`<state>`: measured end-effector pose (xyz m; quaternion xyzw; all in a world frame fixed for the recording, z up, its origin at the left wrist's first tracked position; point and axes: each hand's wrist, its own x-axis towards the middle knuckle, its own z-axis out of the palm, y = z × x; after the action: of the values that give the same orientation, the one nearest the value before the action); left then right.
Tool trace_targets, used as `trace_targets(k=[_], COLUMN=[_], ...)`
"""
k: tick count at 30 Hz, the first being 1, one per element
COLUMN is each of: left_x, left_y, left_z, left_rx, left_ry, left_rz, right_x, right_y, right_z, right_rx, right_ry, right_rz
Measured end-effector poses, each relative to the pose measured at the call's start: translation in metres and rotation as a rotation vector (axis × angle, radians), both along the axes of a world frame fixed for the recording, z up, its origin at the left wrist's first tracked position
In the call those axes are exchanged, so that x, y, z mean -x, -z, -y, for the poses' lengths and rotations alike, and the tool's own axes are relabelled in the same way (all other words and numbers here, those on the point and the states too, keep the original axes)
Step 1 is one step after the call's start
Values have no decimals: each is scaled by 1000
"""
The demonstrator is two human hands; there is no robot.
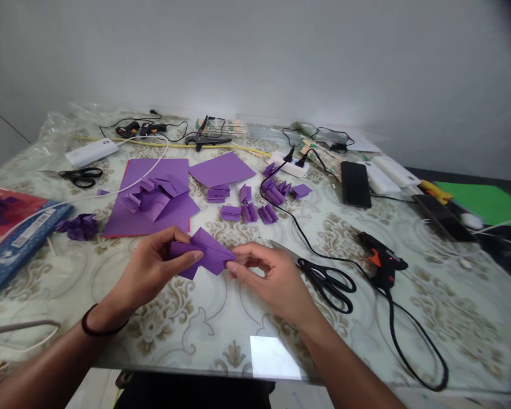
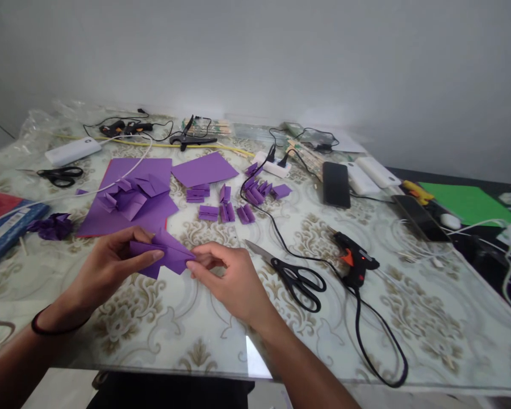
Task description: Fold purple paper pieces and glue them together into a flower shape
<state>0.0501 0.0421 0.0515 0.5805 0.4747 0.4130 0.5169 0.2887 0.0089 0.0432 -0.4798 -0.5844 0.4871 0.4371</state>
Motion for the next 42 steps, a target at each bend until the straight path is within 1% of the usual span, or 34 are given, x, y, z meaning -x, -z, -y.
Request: trace_targets(k=[3, 7, 9, 13, 15, 17, 20, 24, 27, 30, 32, 36, 38, 42], left_x=[-2, -1, 0, -1, -2, -3, -4, -4, -3, -3, -3, 0, 1, 1], left_y=[-3, -7, -8, -10, -11, -11, -11, -12, -13, -12, -11, -7, -6, -6], left_z=[0, 2, 2, 3, 3, 2, 1, 1, 3, 3, 4, 6, 7, 8], left_rx=[-23, -76, -105, -67, -37, -19, -2, 0, -26, -44, -54, -93, -105, -138], left_ry=[-17, 3, 36, 133, 136, 121, 92, 91, 94, 101, 105, 97, 91, 81], left_rz=[34, 71, 51, -18, -34, -54, -69, -74, -83, -101, -111, -149, -169, -199], right_x=[0, 1, 1, 2, 3, 4, 4, 4, 4, 6, 6, 7, 6, 6], right_y=[-2, -4, -3, 0, 2, 4, 6, 5, 3, 3, 3, 4, 3, 0], right_z=[-1, -1, -1, -1, 0, 1, 1, 0, -1, 0, 0, -1, -1, -2], right_rx=[21, 38, 49, 78, 64, 7, -132, -289, -339, -319, -275, -100, -40, -32], right_ry=[-1, -11, -27, -68, -63, -20, 61, 84, 100, 116, 117, 103, 93, 63], right_rz=[-45, -89, -111, -141, -120, -68, -12, 63, 58, -14, -55, -107, -103, -88])
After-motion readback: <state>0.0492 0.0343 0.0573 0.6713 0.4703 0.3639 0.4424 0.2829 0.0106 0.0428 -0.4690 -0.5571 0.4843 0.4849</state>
